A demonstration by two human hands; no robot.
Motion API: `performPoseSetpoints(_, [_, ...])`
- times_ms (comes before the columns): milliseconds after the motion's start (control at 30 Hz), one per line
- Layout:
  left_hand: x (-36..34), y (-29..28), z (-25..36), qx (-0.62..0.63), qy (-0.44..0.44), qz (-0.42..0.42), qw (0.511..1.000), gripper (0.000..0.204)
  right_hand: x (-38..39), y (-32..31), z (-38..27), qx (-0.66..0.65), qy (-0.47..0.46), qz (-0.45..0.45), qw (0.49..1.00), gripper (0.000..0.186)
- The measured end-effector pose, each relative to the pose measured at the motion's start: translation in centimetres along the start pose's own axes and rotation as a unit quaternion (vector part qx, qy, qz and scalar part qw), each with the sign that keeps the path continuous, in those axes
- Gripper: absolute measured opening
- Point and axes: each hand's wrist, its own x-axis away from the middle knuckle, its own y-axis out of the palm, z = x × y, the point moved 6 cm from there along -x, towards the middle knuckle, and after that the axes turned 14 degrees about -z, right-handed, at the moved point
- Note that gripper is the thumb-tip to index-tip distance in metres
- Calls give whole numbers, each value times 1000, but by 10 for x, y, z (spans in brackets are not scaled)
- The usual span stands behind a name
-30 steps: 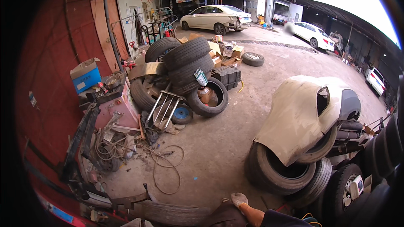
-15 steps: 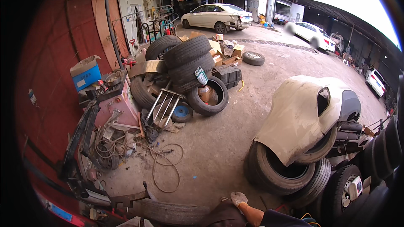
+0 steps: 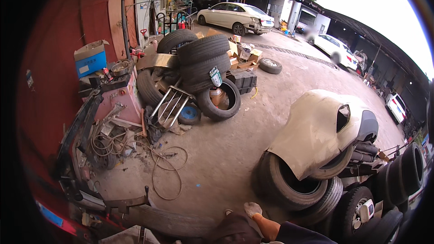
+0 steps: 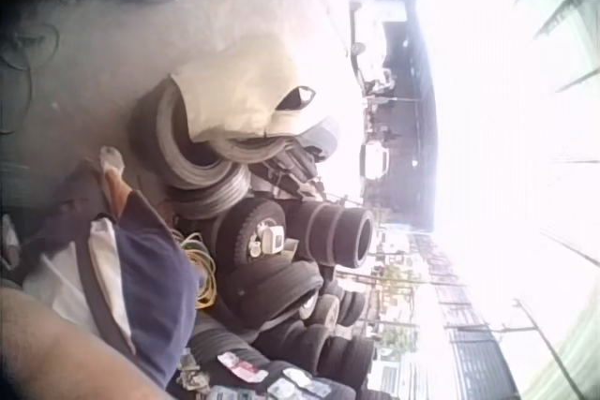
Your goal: The person uses a tire changing machine to remove a tire from a rim. They manually lift and rotate the tire while using a metal pry bar to pry the tire bead over the machine's edge, repeating the process to detach the tire.
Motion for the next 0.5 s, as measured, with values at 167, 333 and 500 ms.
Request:
performPoseSetpoints(167, [-13, -22, 19, 138, 71, 95, 983, 62, 31, 4, -75, -7, -17, -33, 999, 54])
performPoseSetpoints(333, [-37, -14, 54, 110, 153, 214, 959, 42, 21, -6, -134, -141, -89, -52, 985, 44])
performPoseSetpoints(500, [-74, -21, 86, 54, 61, 231, 970, 52, -31, 16, -247, 55, -206, -106, 971, 49])
